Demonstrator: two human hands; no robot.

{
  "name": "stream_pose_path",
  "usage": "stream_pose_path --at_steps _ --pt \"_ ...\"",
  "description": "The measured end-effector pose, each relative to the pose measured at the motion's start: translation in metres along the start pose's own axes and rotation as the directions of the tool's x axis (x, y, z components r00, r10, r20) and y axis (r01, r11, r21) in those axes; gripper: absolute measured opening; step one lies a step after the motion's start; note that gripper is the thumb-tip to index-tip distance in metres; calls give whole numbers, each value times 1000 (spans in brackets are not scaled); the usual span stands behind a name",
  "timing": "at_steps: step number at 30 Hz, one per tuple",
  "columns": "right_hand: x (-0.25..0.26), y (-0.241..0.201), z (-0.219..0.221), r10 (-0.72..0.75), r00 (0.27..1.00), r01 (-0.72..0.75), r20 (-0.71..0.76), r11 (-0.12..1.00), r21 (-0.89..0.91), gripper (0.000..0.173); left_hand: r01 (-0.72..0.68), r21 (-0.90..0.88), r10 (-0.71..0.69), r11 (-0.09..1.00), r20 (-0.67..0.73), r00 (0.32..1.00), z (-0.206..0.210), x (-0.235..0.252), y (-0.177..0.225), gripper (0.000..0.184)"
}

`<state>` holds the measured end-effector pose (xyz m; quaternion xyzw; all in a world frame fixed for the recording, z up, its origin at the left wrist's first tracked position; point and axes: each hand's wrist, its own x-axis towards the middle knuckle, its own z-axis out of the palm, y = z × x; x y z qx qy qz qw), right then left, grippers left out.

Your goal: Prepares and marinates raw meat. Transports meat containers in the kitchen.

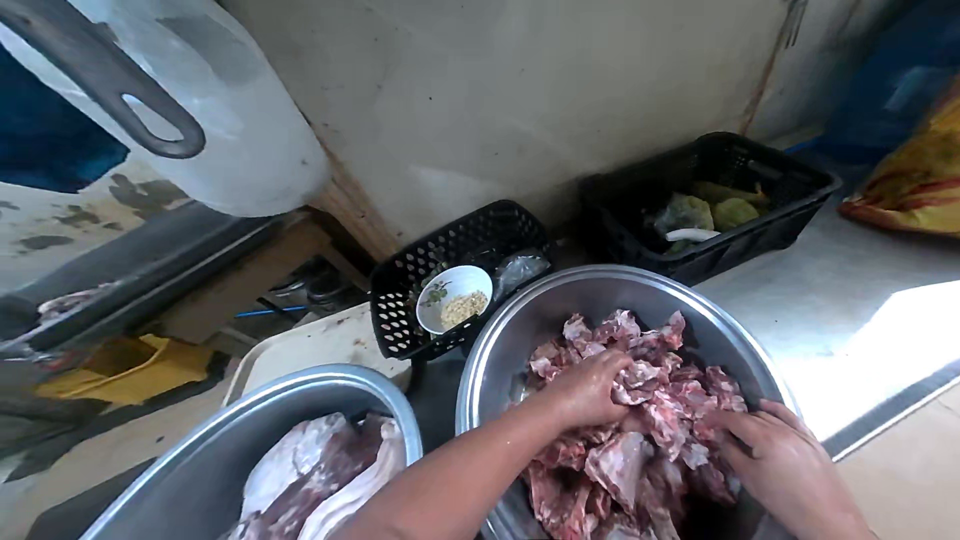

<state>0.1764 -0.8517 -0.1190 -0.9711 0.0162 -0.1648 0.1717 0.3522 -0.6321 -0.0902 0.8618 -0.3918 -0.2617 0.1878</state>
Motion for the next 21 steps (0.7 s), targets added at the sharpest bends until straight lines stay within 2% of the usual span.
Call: stream_pose_path --at_steps 2,5,8,10,13,16,18,19,20,21 --pt "1 0 1 -14 1000 13 -11 1000 -5 23 114 -150 -123 982 -52 991 3 8 -9 76" --pt "2 -1 0 -9 1000 9 13 1000 -14 22 250 -409 -298 878 -59 953 -6 19 -21 83" --pt "3 -1 -1 -9 1000 10 20 999 -33 22 247 -604 -387 758 -111 915 -13 13 -34 85" --pt "2 0 0 -12 1000 13 21 999 -41 21 168 -713 -417 681 -188 889 -19 -1 -41 82" --pt "3 0 -3 9 998 -8 70 1000 -21 26 -54 -853 -434 520 -318 843 -39 -29 -38 79" --pt "6 -2 -8 43 988 -45 146 999 11 39 -252 -906 -460 341 -395 795 -51 -59 -16 84" --pt "11 -9 -18 110 961 -123 253 992 35 47 -355 -901 -499 248 -433 751 -39 -71 3 93" --pt "16 -19 -24 180 916 -216 358 974 62 53 -389 -895 -530 220 -444 722 -28 -74 13 95" --pt "24 -30 -30 246 830 -352 501 927 128 60 -409 -889 -567 207 -449 690 -14 -73 23 95" --pt "31 -42 -28 264 744 -497 614 833 244 66 -410 -888 -599 209 -448 664 1 -71 30 96"
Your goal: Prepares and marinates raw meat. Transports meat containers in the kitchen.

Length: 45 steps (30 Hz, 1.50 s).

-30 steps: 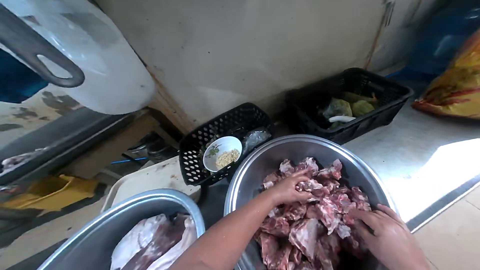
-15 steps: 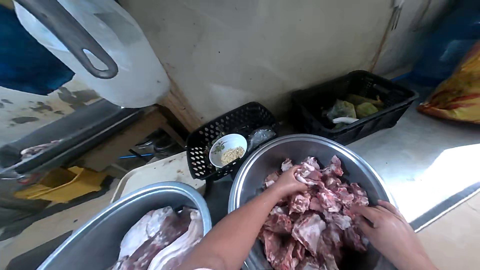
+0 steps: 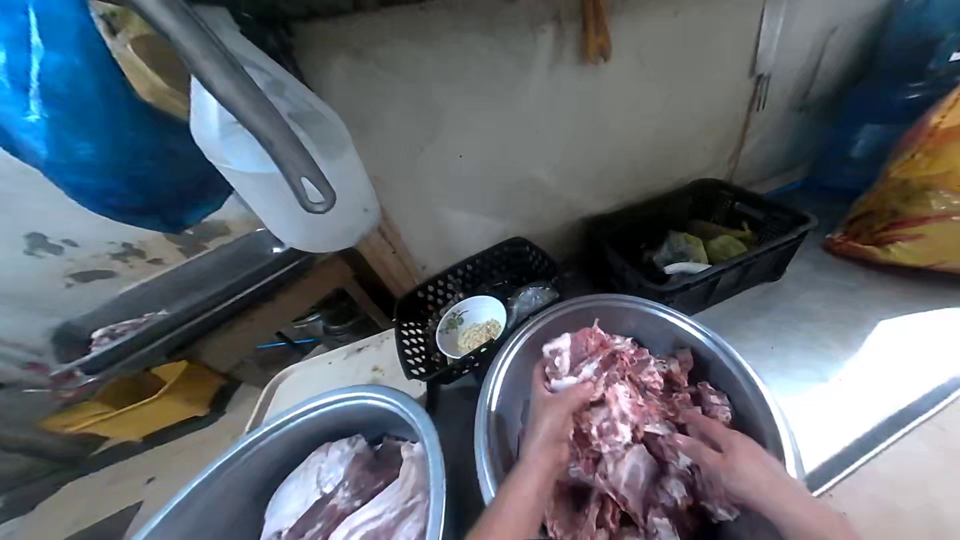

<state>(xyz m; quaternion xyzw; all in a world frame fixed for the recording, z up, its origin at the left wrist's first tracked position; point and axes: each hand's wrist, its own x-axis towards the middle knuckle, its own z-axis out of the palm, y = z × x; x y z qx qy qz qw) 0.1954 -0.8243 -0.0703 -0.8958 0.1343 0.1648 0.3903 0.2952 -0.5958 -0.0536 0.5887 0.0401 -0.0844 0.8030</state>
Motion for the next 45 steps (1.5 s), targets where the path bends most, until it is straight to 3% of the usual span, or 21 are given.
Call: stream_pose_path --at_steps 2,6,9,13,17,20,24,28,34,38,45 --pt "7 -11 24 75 985 -120 157 945 306 71 38 114 -34 993 -36 999 7 -15 -28 99" --pt "16 -10 48 89 971 -146 224 957 252 76 94 362 -97 927 -12 995 3 -26 -55 105" --pt "14 -19 49 125 966 -187 225 940 284 79 88 342 -84 935 -28 996 -1 -23 -55 104" --pt "13 -31 65 232 969 -248 90 871 425 84 27 399 -25 916 -10 1000 7 -30 -52 99" --pt "11 -34 67 232 971 -194 53 640 744 104 27 289 -25 957 -8 1000 10 -32 -50 103" --pt "9 -37 65 172 985 -89 2 498 863 107 59 154 -58 986 -12 998 10 -28 -51 108" --pt "9 -35 64 138 987 0 -82 509 861 100 106 82 -105 991 -20 994 8 -23 -55 114" --pt "10 -33 64 112 981 76 -155 515 854 105 107 -16 -107 994 2 994 9 -21 -55 116" --pt "9 -32 67 60 971 162 -233 553 817 111 136 -176 -133 975 30 991 9 -22 -49 105" --pt "9 -32 65 45 969 175 -244 572 801 110 163 -182 -159 970 37 987 8 -23 -45 91" --pt "10 -29 60 10 959 227 -284 573 788 109 215 -165 -196 963 126 973 3 -27 -37 87"
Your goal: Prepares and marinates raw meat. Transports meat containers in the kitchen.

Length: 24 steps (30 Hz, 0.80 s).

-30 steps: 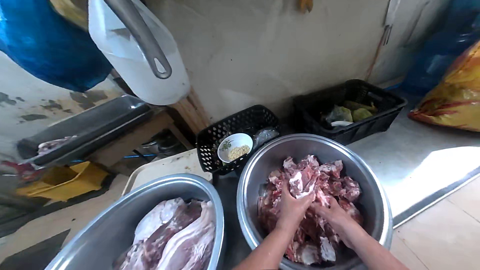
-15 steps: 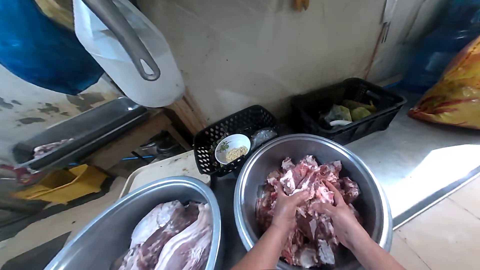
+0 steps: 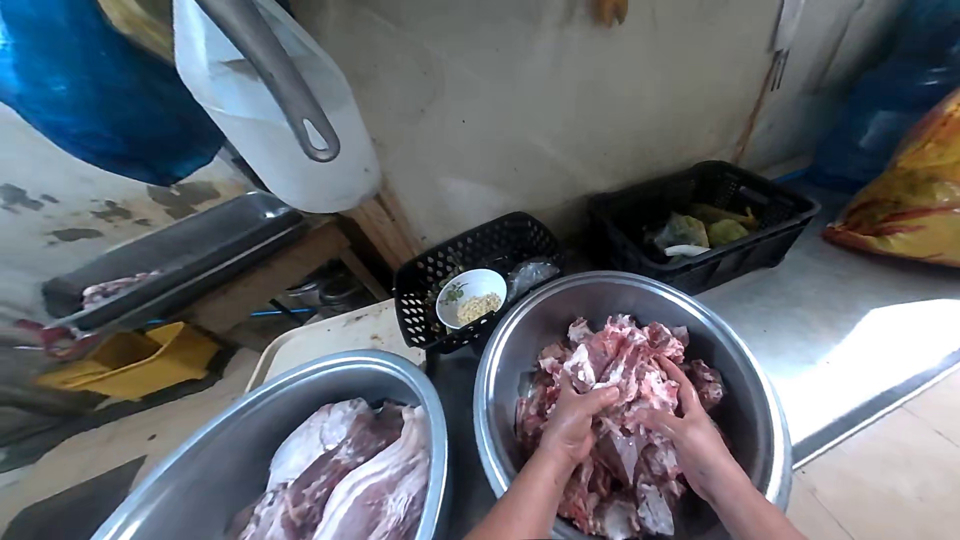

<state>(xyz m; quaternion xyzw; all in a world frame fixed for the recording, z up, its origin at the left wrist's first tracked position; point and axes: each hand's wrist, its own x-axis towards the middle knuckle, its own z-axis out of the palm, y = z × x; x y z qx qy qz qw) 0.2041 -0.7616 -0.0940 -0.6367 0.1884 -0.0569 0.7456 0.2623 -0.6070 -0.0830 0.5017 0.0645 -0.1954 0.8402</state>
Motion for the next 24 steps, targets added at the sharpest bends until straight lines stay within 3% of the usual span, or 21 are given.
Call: stream_pose_path --at_steps 3,10,16,24 --pt "1 -1 -3 -4 1000 4 18 1000 12 108 24 -23 -24 999 -1 1000 -4 2 6 71" --pt "1 0 -3 33 997 -37 68 998 56 105 24 -94 -29 995 -51 998 -8 8 9 52" --pt "2 1 -6 31 993 -48 112 987 154 104 23 -213 -24 977 -4 1000 -14 13 8 50" --pt "3 3 -9 10 989 -39 147 980 197 102 7 -213 -7 977 4 1000 -14 12 9 48"
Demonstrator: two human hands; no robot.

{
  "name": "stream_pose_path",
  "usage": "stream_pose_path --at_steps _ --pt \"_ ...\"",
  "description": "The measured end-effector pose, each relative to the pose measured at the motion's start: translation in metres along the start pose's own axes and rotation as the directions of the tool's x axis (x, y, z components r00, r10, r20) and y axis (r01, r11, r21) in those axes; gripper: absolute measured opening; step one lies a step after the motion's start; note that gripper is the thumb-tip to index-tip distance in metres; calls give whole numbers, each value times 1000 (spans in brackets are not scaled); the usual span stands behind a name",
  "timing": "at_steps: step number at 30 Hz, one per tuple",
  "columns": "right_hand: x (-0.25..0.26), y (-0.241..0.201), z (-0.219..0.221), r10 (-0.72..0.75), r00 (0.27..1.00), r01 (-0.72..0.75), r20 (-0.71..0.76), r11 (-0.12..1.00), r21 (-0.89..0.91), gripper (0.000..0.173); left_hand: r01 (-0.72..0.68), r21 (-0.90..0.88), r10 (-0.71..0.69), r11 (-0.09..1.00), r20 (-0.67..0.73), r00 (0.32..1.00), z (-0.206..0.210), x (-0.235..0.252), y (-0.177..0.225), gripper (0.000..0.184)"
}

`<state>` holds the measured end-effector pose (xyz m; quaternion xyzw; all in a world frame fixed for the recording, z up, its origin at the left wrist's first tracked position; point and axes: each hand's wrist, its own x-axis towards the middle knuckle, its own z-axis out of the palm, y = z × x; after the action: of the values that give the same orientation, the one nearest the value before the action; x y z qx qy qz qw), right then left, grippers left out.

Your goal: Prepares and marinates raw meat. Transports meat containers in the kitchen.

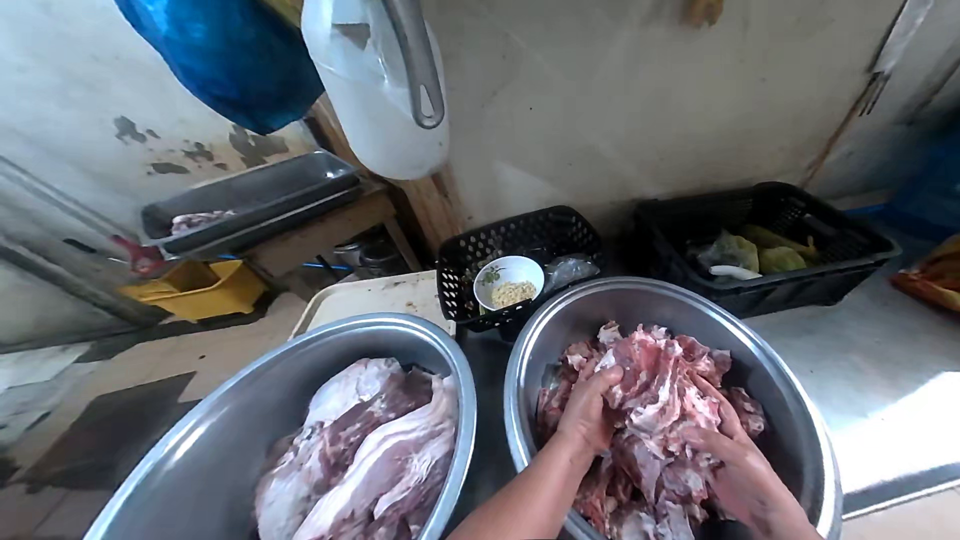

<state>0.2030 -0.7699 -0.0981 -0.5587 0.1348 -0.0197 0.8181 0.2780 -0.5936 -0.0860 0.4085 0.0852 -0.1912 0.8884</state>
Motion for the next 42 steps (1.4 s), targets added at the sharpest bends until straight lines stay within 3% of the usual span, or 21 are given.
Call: stream_pose_path --at_steps 7,11,14,17,21,23,26,28,31,36,42 --pt "0 1 -1 5 1000 -7 25 999 52 102 -4 -74 4 997 10 1000 -4 0 0 39" --pt "2 1 2 38 999 -37 -19 999 19 103 -7 -37 5 999 -46 999 0 0 1 45" --pt "6 6 0 31 994 -51 -109 982 -181 98 -71 223 86 972 -63 994 0 -1 -1 56" --pt "4 7 0 33 993 -65 -115 956 -285 92 -145 576 149 804 41 988 0 -6 -4 48" --pt "-1 7 10 190 980 -195 -49 911 -364 115 -142 730 69 669 129 989 6 -13 -5 43" --pt "-2 3 14 257 957 -287 -135 913 -289 103 -180 780 38 600 197 980 11 -19 -4 43" --pt "-1 3 17 255 934 -320 -251 910 -265 70 -308 798 62 518 324 944 14 -24 -9 37" --pt "0 4 16 251 932 -323 -262 903 -285 69 -258 804 34 537 284 958 14 -24 -6 39" --pt "1 2 15 267 931 -336 -250 893 -299 76 -147 740 1 656 194 981 8 -15 -5 41" --pt "6 5 9 280 936 -336 -213 890 -308 67 -82 598 14 797 117 993 -6 2 -10 35" --pt "10 6 5 304 932 -351 -198 893 -283 70 -30 511 -1 859 61 998 -7 3 -7 32"
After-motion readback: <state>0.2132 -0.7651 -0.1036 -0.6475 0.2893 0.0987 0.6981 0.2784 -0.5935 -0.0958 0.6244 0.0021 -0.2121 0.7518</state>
